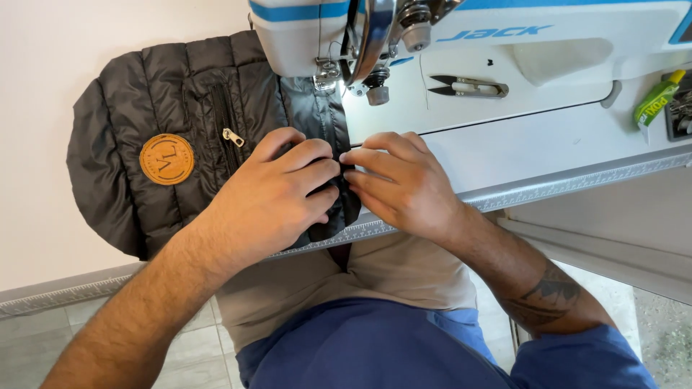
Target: Sewing the edges of a black quilted front panel using an industrial sewing machine
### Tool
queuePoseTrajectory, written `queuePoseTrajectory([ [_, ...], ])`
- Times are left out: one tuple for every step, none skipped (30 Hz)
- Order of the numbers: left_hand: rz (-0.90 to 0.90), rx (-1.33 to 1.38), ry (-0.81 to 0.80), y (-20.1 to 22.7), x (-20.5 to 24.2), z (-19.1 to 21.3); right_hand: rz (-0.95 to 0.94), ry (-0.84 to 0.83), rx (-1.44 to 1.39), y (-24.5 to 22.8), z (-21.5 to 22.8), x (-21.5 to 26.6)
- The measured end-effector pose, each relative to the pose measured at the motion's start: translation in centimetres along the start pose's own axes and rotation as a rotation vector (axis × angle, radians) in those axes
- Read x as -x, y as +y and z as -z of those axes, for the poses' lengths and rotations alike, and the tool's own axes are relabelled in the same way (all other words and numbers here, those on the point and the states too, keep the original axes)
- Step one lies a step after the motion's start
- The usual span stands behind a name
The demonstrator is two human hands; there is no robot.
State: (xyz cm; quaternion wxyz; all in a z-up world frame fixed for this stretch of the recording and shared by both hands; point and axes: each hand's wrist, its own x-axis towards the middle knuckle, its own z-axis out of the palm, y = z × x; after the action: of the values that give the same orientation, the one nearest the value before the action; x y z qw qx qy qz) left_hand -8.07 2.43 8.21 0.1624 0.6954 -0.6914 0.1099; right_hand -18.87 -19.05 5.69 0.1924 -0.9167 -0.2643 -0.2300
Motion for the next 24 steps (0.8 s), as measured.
queuePoseTrajectory([
  [-0.003,-0.002,-0.001,0.2,0.0,-0.2,0.0,0.003,0.001,-0.1,0.0,0.0],
  [-0.001,0.019,0.043,0.3,-0.1,-0.4,0.003,0.011,-0.008,-0.1,0.1,0.1],
  [0.001,0.039,0.089,0.4,-0.1,-0.6,0.008,0.019,-0.017,-0.1,0.1,0.0],
  [-0.001,0.037,0.088,0.5,-0.2,-0.5,0.009,0.022,-0.015,-0.1,0.2,0.0],
  [0.006,0.042,0.106,0.6,-0.3,-0.6,0.008,0.02,-0.015,-0.1,0.2,0.1],
  [0.014,0.048,0.123,0.8,-0.3,-0.7,0.007,0.018,-0.015,-0.1,0.2,0.1],
  [0.013,0.049,0.122,0.9,-0.3,-0.8,0.005,0.019,-0.015,-0.1,0.2,0.2],
  [0.025,0.064,0.151,1.1,-0.2,-0.9,0.005,0.016,-0.014,0.0,0.2,0.3],
  [0.037,0.077,0.181,1.2,-0.2,-1.0,0.007,0.015,-0.012,0.0,0.2,0.2],
  [0.036,0.076,0.181,1.3,-0.2,-1.1,0.007,0.016,-0.012,0.1,0.2,0.2],
  [0.062,0.068,0.18,1.5,-0.1,-1.2,0.007,0.016,-0.011,0.0,0.2,0.1],
  [0.087,0.059,0.18,1.7,0.0,-1.3,0.006,0.017,-0.009,0.0,0.2,0.1],
  [0.088,0.059,0.179,1.8,0.0,-1.4,0.007,0.017,-0.01,0.1,0.2,0.1],
  [0.093,0.057,0.196,1.9,0.0,-1.5,0.002,0.008,-0.01,0.1,0.1,0.1],
  [0.097,0.056,0.213,2.0,0.0,-1.5,-0.003,0.0,-0.009,0.1,0.1,0.1],
  [0.098,0.056,0.213,2.0,0.1,-1.6,-0.003,0.0,-0.009,0.1,0.1,0.1],
  [0.104,0.052,0.223,2.1,0.1,-1.7,-0.002,0.002,-0.006,0.1,0.1,0.1],
  [0.111,0.049,0.234,2.2,0.1,-1.7,-0.002,0.005,-0.003,0.1,0.1,0.1],
  [0.11,0.047,0.234,2.2,0.2,-1.7,-0.001,0.006,-0.003,0.1,0.1,0.0],
  [0.118,0.043,0.235,2.2,0.2,-1.8,-0.002,0.008,0.006,0.1,0.1,0.0],
  [0.124,0.04,0.237,2.2,0.2,-1.8,-0.006,0.01,0.016,0.0,0.2,0.0],
  [0.123,0.041,0.237,2.2,0.2,-1.9,-0.008,0.01,0.017,0.1,0.2,0.0],
  [0.124,0.042,0.235,2.2,0.3,-2.0,-0.009,0.001,0.014,0.1,0.3,0.0],
  [0.125,0.043,0.233,2.2,0.4,-2.1,-0.01,-0.007,0.012,0.1,0.3,0.0],
])
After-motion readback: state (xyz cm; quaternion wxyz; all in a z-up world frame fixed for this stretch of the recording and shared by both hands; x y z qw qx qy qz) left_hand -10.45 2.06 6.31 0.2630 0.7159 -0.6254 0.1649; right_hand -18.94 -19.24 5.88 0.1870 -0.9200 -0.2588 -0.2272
